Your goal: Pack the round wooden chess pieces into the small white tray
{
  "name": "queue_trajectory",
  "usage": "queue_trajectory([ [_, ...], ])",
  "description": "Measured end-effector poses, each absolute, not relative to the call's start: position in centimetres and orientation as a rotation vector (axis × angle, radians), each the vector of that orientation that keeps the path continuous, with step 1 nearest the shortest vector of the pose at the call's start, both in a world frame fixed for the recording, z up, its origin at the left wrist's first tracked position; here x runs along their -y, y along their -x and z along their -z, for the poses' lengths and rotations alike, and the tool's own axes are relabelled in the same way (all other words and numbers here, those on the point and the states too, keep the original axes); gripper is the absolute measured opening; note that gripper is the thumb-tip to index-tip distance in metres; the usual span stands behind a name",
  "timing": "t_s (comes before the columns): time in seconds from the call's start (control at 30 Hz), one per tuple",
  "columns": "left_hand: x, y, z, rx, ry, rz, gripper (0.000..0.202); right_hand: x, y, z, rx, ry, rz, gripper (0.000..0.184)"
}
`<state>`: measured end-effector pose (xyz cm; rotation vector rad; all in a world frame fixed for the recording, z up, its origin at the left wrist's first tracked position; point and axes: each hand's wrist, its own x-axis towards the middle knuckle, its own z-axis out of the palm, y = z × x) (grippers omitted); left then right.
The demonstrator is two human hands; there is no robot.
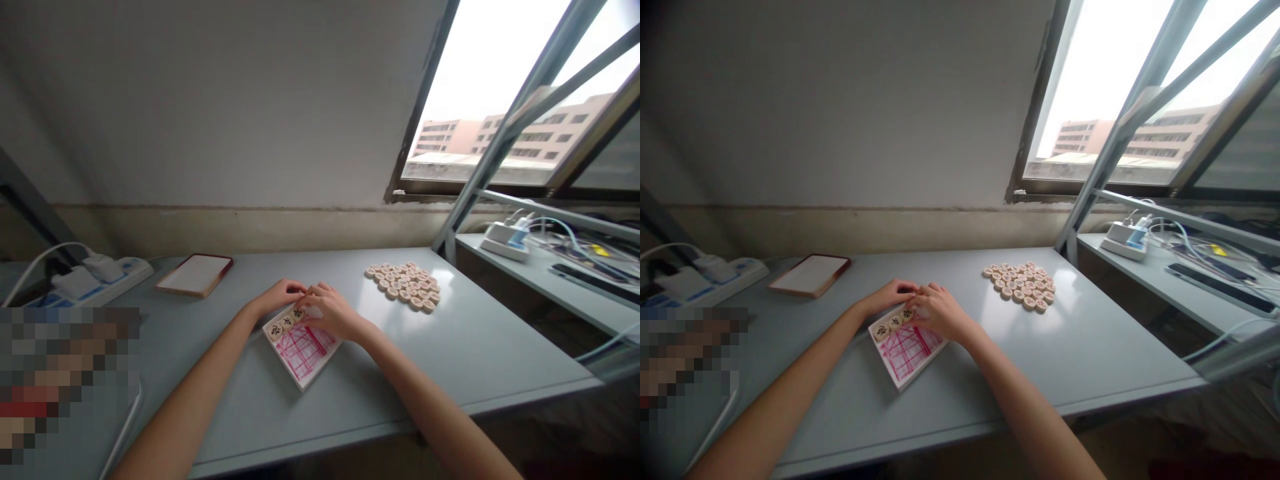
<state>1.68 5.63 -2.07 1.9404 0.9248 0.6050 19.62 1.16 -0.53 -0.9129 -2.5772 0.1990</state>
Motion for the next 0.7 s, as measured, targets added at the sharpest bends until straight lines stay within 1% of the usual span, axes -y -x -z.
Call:
queue_trajectory([
  [0.2,-5.4,-1.9,1.7,-0.928,-1.904,-0.620,0.029,-2.1,-21.2,-0.4,2.526,0.937,-0.214,0.027],
  [0.3,-5.0,-2.0,1.5,-0.934,-1.871,-0.614,0.032,-3.1,-24.2,-1.3,2.422,1.048,-0.185,0.022],
  [0.4,-4.8,-1.9,1.4,-0.947,-1.835,-0.608,0.034,-4.0,-27.7,-1.4,2.283,1.362,0.038,0.018],
  [0.5,-4.7,-1.9,1.3,-0.946,-1.803,-0.616,0.034,-4.6,-30.4,-0.5,2.222,1.629,0.257,0.016],
  [0.7,-4.6,-2.0,1.2,-0.953,-1.802,-0.619,0.034,-5.0,-32.4,0.5,2.119,1.803,0.523,0.019],
])
